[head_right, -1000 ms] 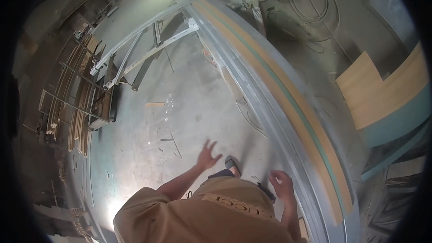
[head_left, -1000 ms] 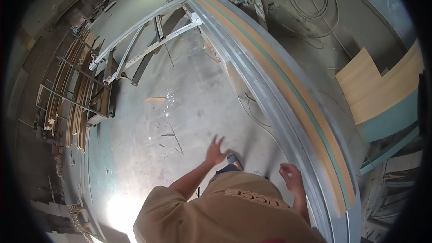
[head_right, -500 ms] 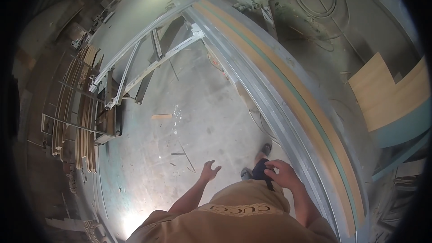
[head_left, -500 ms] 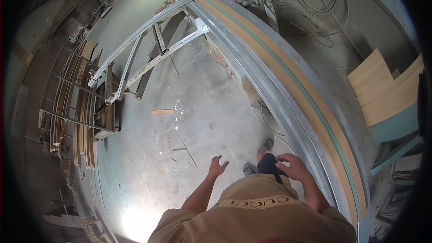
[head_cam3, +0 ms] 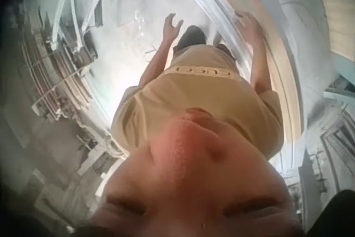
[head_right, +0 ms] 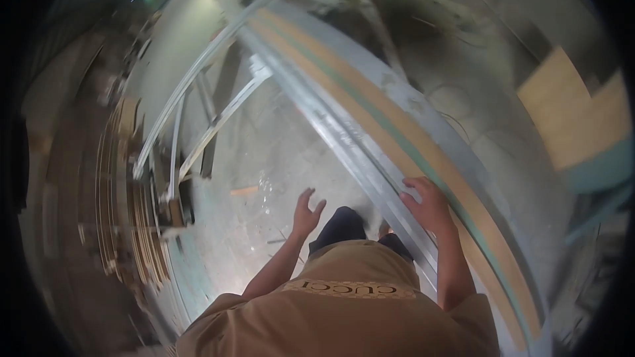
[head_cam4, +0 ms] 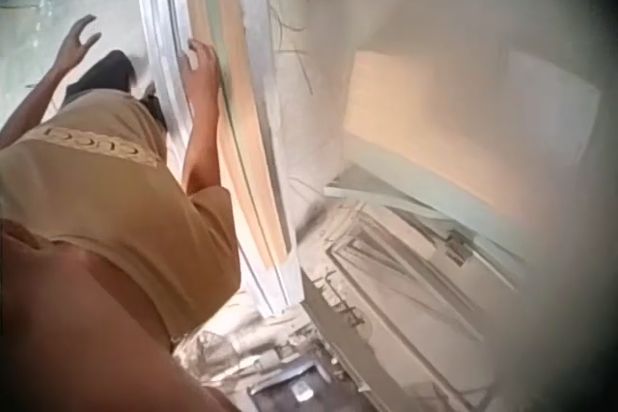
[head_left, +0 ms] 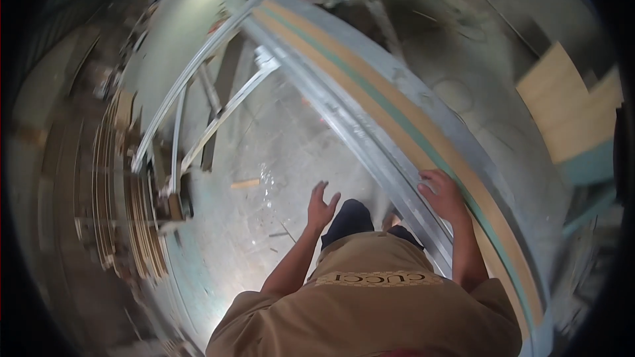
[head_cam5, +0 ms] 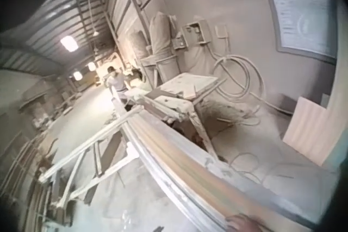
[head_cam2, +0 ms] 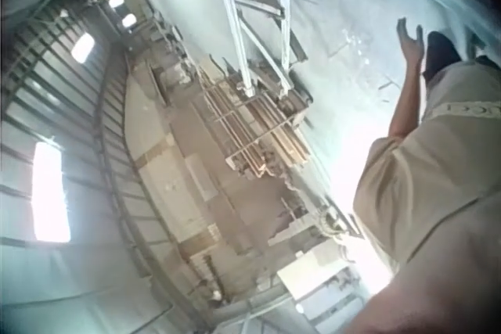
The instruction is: Cutting long wooden planks using a sliding table saw in a workshop.
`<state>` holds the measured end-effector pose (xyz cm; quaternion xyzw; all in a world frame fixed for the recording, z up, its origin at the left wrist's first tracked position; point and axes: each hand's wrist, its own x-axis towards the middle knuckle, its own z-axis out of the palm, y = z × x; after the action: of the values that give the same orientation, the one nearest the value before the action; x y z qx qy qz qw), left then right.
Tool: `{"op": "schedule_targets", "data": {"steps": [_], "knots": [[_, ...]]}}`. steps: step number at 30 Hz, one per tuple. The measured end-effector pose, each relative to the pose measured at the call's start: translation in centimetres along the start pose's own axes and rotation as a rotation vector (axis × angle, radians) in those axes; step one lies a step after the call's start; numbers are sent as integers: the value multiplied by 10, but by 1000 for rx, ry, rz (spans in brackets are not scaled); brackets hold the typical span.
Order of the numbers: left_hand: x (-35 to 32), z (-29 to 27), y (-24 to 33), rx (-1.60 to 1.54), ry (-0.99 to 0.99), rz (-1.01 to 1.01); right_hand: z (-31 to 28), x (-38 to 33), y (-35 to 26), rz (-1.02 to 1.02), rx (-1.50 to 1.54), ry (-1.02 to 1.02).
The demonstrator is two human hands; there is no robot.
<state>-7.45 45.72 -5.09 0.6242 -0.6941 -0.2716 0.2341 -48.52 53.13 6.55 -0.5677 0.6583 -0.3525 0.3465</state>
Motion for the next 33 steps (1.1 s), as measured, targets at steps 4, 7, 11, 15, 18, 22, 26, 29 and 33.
{"op": "schedule_targets", "data": {"steps": [4, 7, 11, 15, 18, 22, 26, 29, 33], "knots": [[111, 30, 88, -3, -93, 352, -22, -3, 34, 58, -5, 204], [166, 44, 149, -125, -304, 588, -22, -16, 23, 141, -51, 383], [185, 113, 241, -115, -592, 985, -26, -102, 1, 393, 32, 752], [120, 196, 310, -25, -821, 1368, -13, -227, 2, 653, 18, 1046], [69, 230, 337, 126, -945, 1470, 2, -283, 31, 772, -46, 1212], [-35, 266, 382, 297, -1041, 1538, -32, -387, 70, 868, -87, 1358], [-101, 313, 402, 518, -970, 1505, -78, -486, 160, 816, -207, 1500], [-105, 330, 398, 663, -880, 1528, -115, -562, 211, 876, -323, 1538], [-112, 335, 408, 864, -892, 1496, -109, -602, 258, 808, -124, 1576]]}}
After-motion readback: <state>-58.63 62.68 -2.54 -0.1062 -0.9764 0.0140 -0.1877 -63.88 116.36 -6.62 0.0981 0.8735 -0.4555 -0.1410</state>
